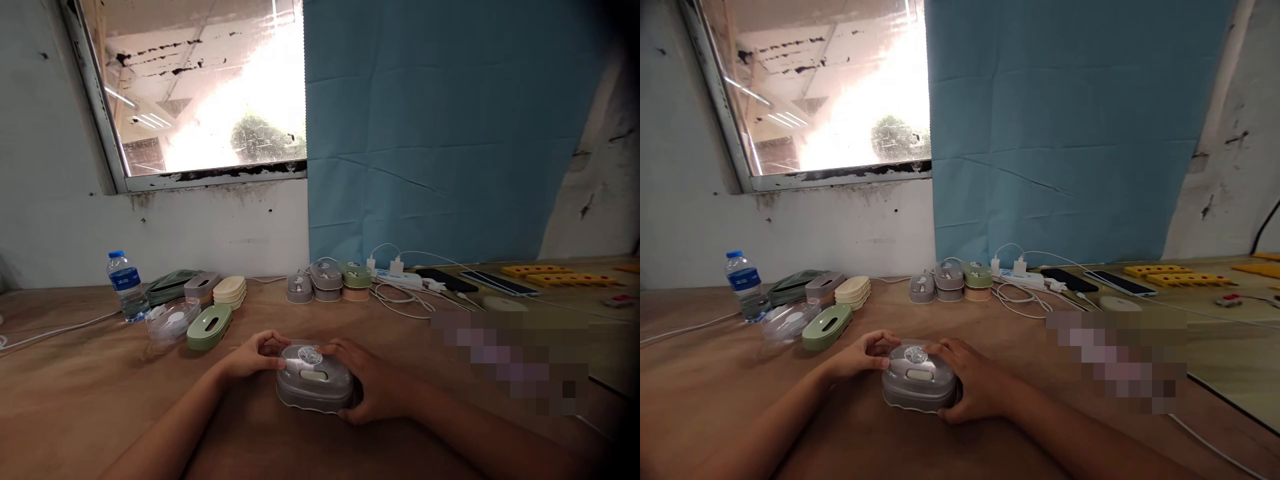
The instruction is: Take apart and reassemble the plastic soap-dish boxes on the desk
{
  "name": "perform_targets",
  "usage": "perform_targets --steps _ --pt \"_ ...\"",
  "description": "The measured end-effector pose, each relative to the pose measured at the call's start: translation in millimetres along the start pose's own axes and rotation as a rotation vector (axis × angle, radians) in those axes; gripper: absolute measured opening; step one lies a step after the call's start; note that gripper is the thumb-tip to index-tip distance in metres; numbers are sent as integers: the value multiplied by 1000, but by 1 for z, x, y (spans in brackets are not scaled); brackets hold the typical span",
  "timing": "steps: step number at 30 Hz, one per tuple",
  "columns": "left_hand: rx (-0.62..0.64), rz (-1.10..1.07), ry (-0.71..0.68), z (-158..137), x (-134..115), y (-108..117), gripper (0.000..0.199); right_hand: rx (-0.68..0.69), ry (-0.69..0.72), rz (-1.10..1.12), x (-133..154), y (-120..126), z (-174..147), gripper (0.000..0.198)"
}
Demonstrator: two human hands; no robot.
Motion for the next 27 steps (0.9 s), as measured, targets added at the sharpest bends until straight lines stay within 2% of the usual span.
perform_targets --steps 5,15,23,27 --pt "22 29 -8 0 0 2 38 5 8 -14 -2 -3 1 84" --pt "49 110 61 -8 -12 -4 39 40 32 12 2 -1 1 81" --pt "59 266 63 -11 -19 -9 37 65 51 62 6 0 2 78" --pt "84 323 44 -14 -19 -11 49 89 21 59 5 -1 1 83"
Point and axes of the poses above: each hand's wrist, its own z-axis towards the middle knuckle, its own y-axis out of the back of the hand, x = y × z, the point moved 1 cm from there along z, towards the middle knuckle, and after that the axes turned 5 degrees about x, right-handed, at the moved point
